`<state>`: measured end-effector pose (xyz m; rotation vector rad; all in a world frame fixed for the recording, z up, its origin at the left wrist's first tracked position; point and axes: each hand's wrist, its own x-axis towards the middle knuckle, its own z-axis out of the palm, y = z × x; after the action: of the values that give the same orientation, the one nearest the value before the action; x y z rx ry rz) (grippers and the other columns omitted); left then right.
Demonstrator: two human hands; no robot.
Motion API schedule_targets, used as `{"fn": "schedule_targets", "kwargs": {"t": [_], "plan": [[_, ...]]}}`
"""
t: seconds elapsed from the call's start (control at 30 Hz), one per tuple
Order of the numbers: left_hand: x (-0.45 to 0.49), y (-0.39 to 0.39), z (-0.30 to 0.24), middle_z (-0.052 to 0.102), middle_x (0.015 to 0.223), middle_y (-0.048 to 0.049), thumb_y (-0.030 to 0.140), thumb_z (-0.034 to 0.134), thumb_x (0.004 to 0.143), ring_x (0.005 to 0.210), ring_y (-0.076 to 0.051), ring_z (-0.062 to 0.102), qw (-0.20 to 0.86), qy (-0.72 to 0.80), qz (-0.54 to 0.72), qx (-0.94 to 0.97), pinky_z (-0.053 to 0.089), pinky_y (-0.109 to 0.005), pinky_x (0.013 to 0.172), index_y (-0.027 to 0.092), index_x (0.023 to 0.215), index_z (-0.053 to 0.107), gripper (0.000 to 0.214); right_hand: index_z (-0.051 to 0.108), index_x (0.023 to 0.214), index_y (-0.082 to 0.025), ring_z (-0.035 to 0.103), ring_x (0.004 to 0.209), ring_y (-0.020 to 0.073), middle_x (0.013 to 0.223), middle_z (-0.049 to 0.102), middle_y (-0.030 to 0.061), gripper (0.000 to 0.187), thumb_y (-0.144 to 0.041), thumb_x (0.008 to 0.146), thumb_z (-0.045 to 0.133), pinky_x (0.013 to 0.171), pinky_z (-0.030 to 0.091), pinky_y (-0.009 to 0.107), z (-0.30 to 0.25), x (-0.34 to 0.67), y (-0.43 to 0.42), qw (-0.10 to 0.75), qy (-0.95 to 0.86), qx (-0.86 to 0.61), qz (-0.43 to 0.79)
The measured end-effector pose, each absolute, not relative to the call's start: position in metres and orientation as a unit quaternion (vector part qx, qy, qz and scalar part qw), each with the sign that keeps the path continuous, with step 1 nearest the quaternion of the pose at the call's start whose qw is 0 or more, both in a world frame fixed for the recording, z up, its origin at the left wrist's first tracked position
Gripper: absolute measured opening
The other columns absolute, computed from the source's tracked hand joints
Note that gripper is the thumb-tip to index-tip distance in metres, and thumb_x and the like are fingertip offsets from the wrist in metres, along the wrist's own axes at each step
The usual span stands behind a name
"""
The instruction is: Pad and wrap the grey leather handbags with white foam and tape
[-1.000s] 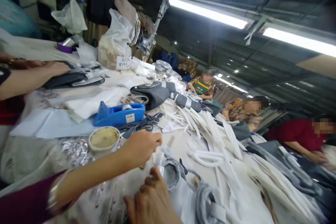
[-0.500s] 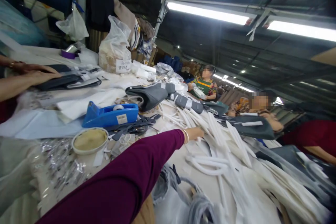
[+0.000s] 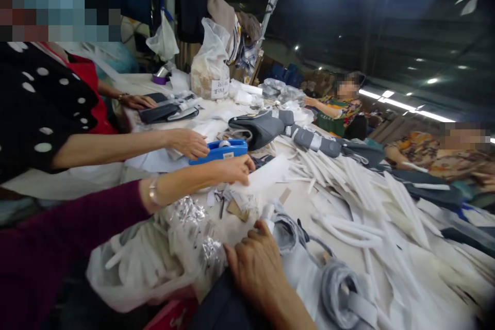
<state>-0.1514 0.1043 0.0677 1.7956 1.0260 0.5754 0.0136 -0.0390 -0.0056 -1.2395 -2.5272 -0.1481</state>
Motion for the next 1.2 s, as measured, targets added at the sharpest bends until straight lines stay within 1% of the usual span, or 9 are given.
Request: {"fn": "schedule_targets", "kwargs": {"t": [0.17, 0.3, 0.43, 0.53, 0.63, 0.7, 0.8, 0.93, 1.2], "plan": [[-0.225, 0.02, 0.05, 0.057, 0.071, 0.0037, 0.026, 0.064, 0.07, 0.064, -0.014, 0.053, 0.39, 0.453, 0.049, 0.8, 0.036, -0.021, 0.056, 0.014, 0.125, 0.042, 0.061, 0.063, 0.056, -0.019, 0.057, 0.061, 0.0158, 0.054, 0.062, 0.0023, 0.042, -0.024, 0.095, 0.046, 0.092, 0.031, 0.039, 0.004, 0.013, -0.039, 0.148, -0.903, -0.402, -0.039], [-0.205, 0.009, 0.026, 0.063, 0.107, -0.0099, 0.036, 0.066, 0.074, 0.094, -0.025, 0.06, 0.313, 0.452, 0.062, 0.833, 0.043, -0.028, 0.073, 0.016, 0.126, 0.043, 0.06, 0.06, 0.057, -0.019, 0.054, 0.06, 0.0147, 0.055, 0.061, 0.0011, 0.042, -0.021, 0.095, 0.043, 0.091, 0.031, 0.039, 0.009, 0.012, -0.038, 0.141, -0.912, -0.385, -0.019], [-0.171, 0.027, -0.001, 0.059, 0.119, -0.0162, 0.024, 0.06, 0.075, 0.105, -0.032, 0.057, 0.285, 0.428, 0.12, 0.849, 0.045, -0.035, 0.08, 0.013, 0.122, 0.046, 0.051, 0.057, 0.058, -0.019, 0.051, 0.059, 0.0139, 0.054, 0.057, -0.0003, 0.039, -0.018, 0.095, 0.043, 0.091, 0.031, 0.039, 0.013, 0.013, -0.039, 0.149, -0.915, -0.374, -0.023], [-0.164, 0.032, -0.005, 0.06, 0.113, -0.0144, 0.012, 0.057, 0.068, 0.096, -0.028, 0.059, 0.343, 0.37, 0.171, 0.846, 0.045, -0.033, 0.075, 0.01, 0.128, 0.044, 0.062, 0.054, 0.058, -0.018, 0.05, 0.059, 0.0132, 0.055, 0.054, -0.0012, 0.036, -0.016, 0.093, 0.045, 0.088, 0.033, 0.039, 0.018, 0.017, -0.042, 0.162, -0.915, -0.369, -0.019], [-0.178, 0.025, 0.002, 0.062, 0.094, -0.005, 0.011, 0.058, 0.065, 0.068, -0.017, 0.055, 0.508, 0.334, 0.188, 0.771, 0.043, -0.027, 0.06, 0.014, 0.137, 0.041, 0.074, 0.052, 0.058, -0.018, 0.049, 0.056, 0.0122, 0.054, 0.052, -0.0021, 0.034, -0.013, 0.091, 0.046, 0.087, 0.034, 0.041, 0.025, 0.025, -0.046, 0.186, -0.911, -0.369, -0.009], [-0.193, 0.015, 0.007, 0.059, 0.079, 0.0011, 0.012, 0.056, 0.066, 0.054, -0.011, 0.047, 0.612, 0.316, 0.201, 0.697, 0.038, -0.024, 0.052, 0.02, 0.135, 0.047, 0.071, 0.052, 0.06, -0.019, 0.051, 0.057, 0.0121, 0.056, 0.054, -0.0019, 0.031, -0.01, 0.089, 0.045, 0.088, 0.033, 0.042, 0.029, 0.029, -0.048, 0.2, -0.908, -0.368, -0.006], [-0.209, 0.0, 0.005, 0.048, 0.059, 0.0054, 0.014, 0.055, 0.067, 0.047, -0.009, 0.038, 0.696, 0.293, 0.219, 0.618, 0.033, -0.021, 0.048, 0.023, 0.124, 0.06, 0.058, 0.054, 0.065, -0.019, 0.056, 0.061, 0.0134, 0.06, 0.059, -0.0011, 0.027, -0.007, 0.087, 0.044, 0.09, 0.033, 0.043, 0.032, 0.034, -0.051, 0.222, -0.904, -0.364, -0.007], [-0.197, -0.006, -0.011, 0.045, 0.052, 0.0062, 0.01, 0.056, 0.065, 0.047, -0.009, 0.037, 0.724, 0.252, 0.23, 0.599, 0.031, -0.02, 0.046, 0.023, 0.12, 0.065, 0.057, 0.054, 0.066, -0.019, 0.056, 0.061, 0.0132, 0.061, 0.06, -0.0008, 0.026, -0.006, 0.086, 0.044, 0.091, 0.033, 0.045, 0.031, 0.032, -0.052, 0.218, -0.905, -0.366, 0.002], [-0.142, 0.005, -0.031, 0.048, 0.052, 0.008, 0.0, 0.05, 0.06, 0.044, -0.009, 0.039, 0.73, 0.21, 0.175, 0.626, 0.03, -0.018, 0.043, 0.016, 0.126, 0.059, 0.068, 0.05, 0.06, -0.019, 0.053, 0.056, 0.0118, 0.058, 0.058, -0.0013, 0.03, -0.008, 0.088, 0.046, 0.088, 0.034, 0.044, 0.031, 0.031, -0.051, 0.206, -0.905, -0.371, -0.033]]}}
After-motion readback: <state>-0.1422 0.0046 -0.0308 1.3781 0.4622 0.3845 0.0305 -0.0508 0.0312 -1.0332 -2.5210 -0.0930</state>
